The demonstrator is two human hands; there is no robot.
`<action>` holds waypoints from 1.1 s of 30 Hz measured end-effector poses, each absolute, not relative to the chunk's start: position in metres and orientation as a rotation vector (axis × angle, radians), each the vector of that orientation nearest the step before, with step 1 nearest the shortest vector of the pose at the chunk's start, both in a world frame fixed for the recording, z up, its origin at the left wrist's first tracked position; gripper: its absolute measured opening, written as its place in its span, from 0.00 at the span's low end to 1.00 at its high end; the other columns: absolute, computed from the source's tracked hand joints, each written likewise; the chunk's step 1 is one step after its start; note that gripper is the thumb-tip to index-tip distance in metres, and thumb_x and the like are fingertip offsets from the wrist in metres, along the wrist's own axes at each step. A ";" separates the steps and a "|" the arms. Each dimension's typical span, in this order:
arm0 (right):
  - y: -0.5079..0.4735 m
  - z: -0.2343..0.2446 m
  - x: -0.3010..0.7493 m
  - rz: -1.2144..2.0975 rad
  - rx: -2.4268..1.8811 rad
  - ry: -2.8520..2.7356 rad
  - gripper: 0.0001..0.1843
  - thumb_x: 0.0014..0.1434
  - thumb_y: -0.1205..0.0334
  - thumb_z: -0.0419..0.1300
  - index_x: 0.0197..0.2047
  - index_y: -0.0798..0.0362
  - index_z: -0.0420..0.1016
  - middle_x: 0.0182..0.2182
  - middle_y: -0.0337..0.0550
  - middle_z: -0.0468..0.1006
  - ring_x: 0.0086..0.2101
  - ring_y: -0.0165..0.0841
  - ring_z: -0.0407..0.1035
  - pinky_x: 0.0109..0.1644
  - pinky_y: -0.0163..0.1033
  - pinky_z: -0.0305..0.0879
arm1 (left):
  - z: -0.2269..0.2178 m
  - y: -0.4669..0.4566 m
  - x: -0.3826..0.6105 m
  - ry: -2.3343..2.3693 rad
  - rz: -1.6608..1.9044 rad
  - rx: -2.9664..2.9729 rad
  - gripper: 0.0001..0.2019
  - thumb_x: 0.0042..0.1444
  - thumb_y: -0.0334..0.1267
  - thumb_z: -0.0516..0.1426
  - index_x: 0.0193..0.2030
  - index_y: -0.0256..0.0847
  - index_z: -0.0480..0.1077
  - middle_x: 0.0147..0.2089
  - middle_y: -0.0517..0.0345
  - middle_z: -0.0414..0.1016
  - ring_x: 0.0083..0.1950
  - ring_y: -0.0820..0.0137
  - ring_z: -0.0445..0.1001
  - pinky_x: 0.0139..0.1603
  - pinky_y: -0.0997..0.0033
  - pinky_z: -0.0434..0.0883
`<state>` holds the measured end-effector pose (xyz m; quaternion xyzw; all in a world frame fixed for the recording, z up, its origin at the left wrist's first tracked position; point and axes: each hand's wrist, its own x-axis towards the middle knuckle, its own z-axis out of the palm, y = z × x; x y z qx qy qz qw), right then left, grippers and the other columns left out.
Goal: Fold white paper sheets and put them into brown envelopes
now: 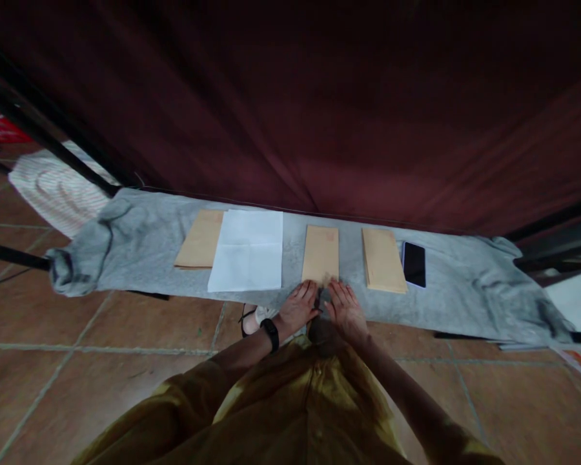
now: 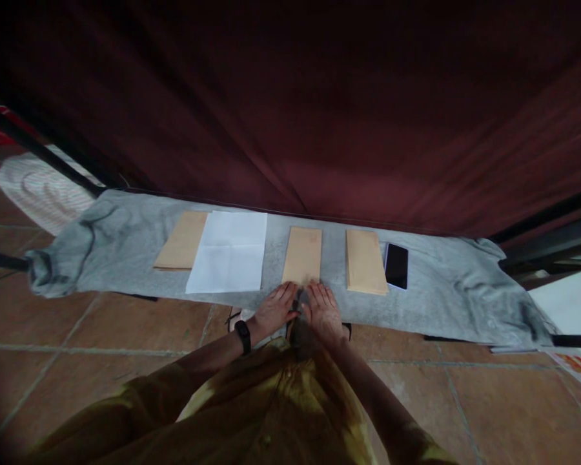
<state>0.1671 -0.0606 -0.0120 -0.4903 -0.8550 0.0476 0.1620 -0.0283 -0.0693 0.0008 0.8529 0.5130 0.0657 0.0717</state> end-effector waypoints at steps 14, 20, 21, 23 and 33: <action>-0.073 -0.020 0.137 0.083 -1.539 -2.292 0.27 0.72 0.59 0.49 0.70 0.58 0.62 0.67 0.52 0.65 0.67 0.40 0.58 0.72 0.51 0.50 | -0.009 -0.072 -0.031 1.591 0.203 2.645 0.31 0.65 0.41 0.52 0.71 0.28 0.57 0.72 0.36 0.60 0.75 0.53 0.55 0.72 0.52 0.59; -0.077 -0.024 0.139 -0.042 -1.588 -2.218 0.28 0.72 0.57 0.49 0.70 0.60 0.61 0.67 0.55 0.65 0.66 0.43 0.59 0.71 0.53 0.50 | -0.009 -0.074 -0.037 1.714 0.186 2.649 0.33 0.66 0.49 0.52 0.71 0.28 0.58 0.71 0.35 0.62 0.74 0.54 0.57 0.72 0.52 0.59; -0.078 -0.024 0.138 -0.051 -1.588 -2.214 0.28 0.72 0.57 0.48 0.70 0.60 0.61 0.67 0.55 0.65 0.66 0.43 0.59 0.71 0.53 0.50 | -0.009 -0.074 -0.039 1.724 0.186 2.650 0.33 0.66 0.50 0.52 0.71 0.28 0.59 0.71 0.36 0.63 0.74 0.54 0.57 0.72 0.52 0.59; -0.080 -0.025 0.137 -0.066 -1.588 -2.206 0.28 0.73 0.57 0.48 0.70 0.61 0.60 0.67 0.56 0.65 0.66 0.44 0.59 0.71 0.53 0.50 | -0.008 -0.075 -0.041 1.739 0.190 2.648 0.33 0.66 0.51 0.52 0.70 0.29 0.59 0.70 0.36 0.63 0.74 0.54 0.58 0.72 0.52 0.59; -0.082 -0.027 0.134 -0.128 -1.664 -2.141 0.28 0.72 0.59 0.47 0.72 0.60 0.59 0.67 0.56 0.65 0.66 0.45 0.58 0.70 0.55 0.50 | 0.006 -0.071 -0.032 1.749 0.200 2.622 0.30 0.65 0.51 0.55 0.72 0.46 0.59 0.66 0.43 0.68 0.69 0.51 0.63 0.68 0.46 0.61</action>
